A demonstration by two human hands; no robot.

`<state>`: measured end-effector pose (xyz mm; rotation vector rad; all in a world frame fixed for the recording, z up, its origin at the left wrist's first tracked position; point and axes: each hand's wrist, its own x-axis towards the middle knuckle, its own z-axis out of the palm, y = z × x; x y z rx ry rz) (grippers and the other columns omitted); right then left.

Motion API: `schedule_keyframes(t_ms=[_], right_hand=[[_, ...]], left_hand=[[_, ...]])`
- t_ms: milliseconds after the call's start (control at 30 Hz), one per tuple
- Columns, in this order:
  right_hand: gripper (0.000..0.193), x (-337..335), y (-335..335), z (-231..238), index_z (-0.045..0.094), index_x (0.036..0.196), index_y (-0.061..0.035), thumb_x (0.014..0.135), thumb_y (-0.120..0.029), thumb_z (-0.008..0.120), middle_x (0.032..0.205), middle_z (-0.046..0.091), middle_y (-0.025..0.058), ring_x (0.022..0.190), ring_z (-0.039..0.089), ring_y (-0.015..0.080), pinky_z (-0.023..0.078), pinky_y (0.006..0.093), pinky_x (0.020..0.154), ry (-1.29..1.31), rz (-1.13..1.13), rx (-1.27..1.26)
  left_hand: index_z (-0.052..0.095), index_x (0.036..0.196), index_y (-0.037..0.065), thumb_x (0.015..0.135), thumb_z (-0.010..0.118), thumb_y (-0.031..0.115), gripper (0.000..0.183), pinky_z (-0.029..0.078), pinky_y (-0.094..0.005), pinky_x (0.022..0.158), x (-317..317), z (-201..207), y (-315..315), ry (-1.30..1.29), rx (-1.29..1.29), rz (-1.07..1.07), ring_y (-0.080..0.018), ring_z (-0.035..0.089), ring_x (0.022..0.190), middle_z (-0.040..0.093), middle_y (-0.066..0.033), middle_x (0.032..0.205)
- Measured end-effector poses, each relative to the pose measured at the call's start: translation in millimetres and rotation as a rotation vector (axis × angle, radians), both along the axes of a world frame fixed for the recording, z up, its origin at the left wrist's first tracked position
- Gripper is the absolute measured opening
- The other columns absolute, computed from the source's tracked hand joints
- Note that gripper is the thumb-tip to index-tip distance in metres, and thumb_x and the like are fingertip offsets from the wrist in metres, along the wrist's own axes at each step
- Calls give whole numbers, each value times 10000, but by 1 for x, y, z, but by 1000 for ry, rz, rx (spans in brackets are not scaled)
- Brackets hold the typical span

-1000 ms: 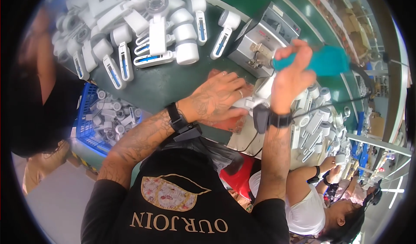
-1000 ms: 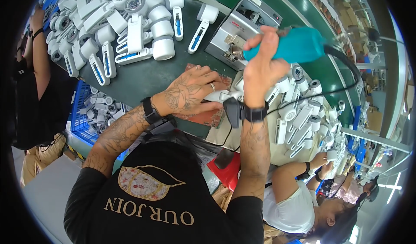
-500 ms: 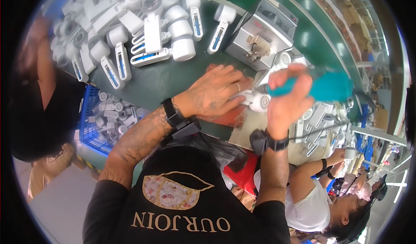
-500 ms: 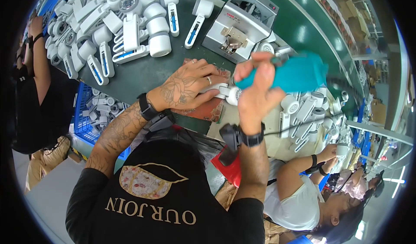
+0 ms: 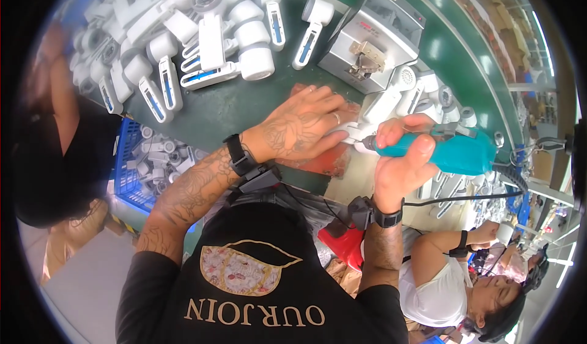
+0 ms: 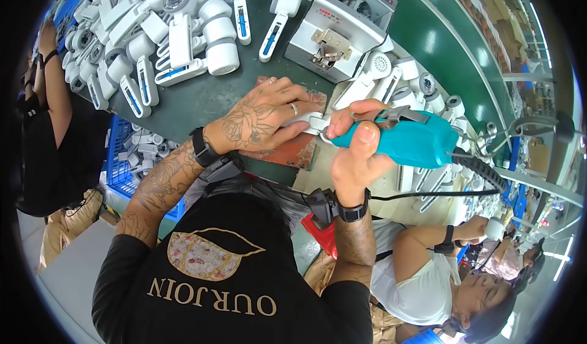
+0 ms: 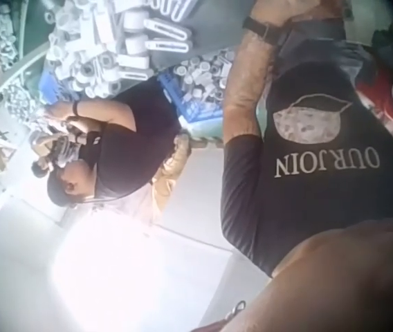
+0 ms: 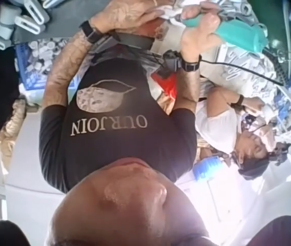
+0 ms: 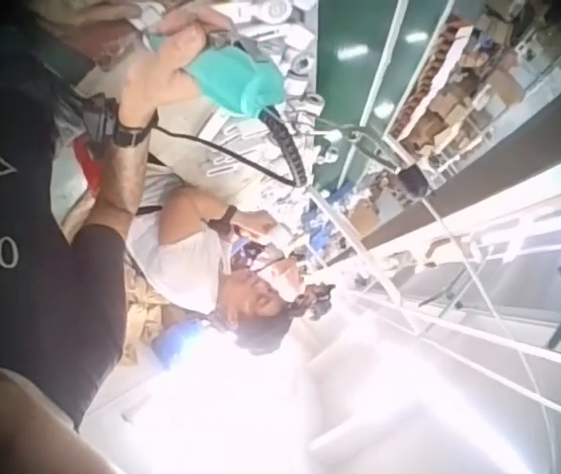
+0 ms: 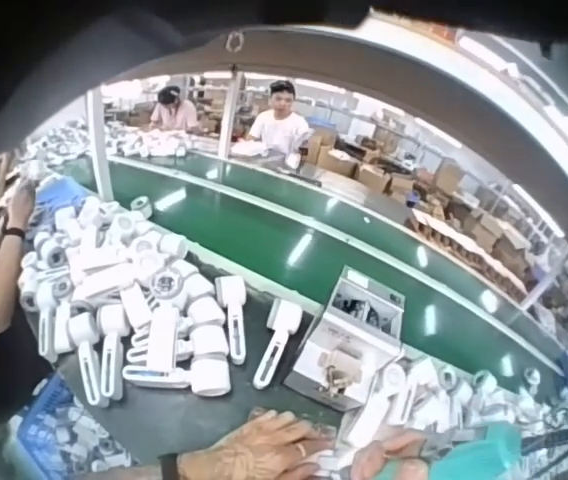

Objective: The person picks up a white plastic component from a pile, places it on a red block, and presses a teal power tool against it. They then set the assembled piece aside and repeat the process with several more components.

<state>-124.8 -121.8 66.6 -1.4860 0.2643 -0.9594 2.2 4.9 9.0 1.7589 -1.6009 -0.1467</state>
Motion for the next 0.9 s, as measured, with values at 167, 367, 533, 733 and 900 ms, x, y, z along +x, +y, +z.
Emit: schedule_keyframes(t_ms=[167, 367, 533, 733, 900], right_hand=[[544, 1, 2, -7, 505, 1029, 33, 940, -492, 615, 661, 506, 81, 572, 500, 190, 425, 326, 540, 43, -7, -11], [449, 4, -2, -17, 477, 944, -10, 958, -438, 612, 653, 491, 77, 563, 487, 188, 427, 332, 533, -14, 69, 24], [386, 15, 6, -17, 490, 956, -13, 966, -377, 619, 693, 513, 87, 594, 497, 199, 438, 349, 564, -39, 108, 43], [463, -36, -20, -38, 552, 1121, -28, 889, -412, 668, 743, 511, 67, 669, 452, 176, 404, 299, 628, -41, 206, 547], [584, -49, 26, 30, 495, 956, -68, 916, -651, 512, 617, 440, 23, 522, 446, 150, 357, 260, 494, -343, -46, 230]], left_hand=[[639, 1242, 91, 871, 658, 224, 395, 433, -400, 872, -1, -4, -1, -7, -26, 23, -269, 531, 976, 593, -63, 1134], [626, 1257, 94, 870, 660, 223, 409, 431, -405, 875, 1, -4, -7, -34, -7, 19, -266, 532, 987, 590, -65, 1162], [626, 1194, 53, 889, 625, 248, 361, 437, -435, 881, 7, 0, 1, -13, -90, 96, -296, 557, 1039, 572, -88, 1273], [668, 988, 58, 722, 730, 284, 354, 487, -446, 863, 2, -3, 3, -39, -396, -41, -302, 609, 977, 639, -102, 1069], [627, 1060, 39, 816, 689, 240, 322, 508, -409, 899, -12, 25, 64, 42, -150, 66, -321, 632, 1006, 648, -117, 1024]])
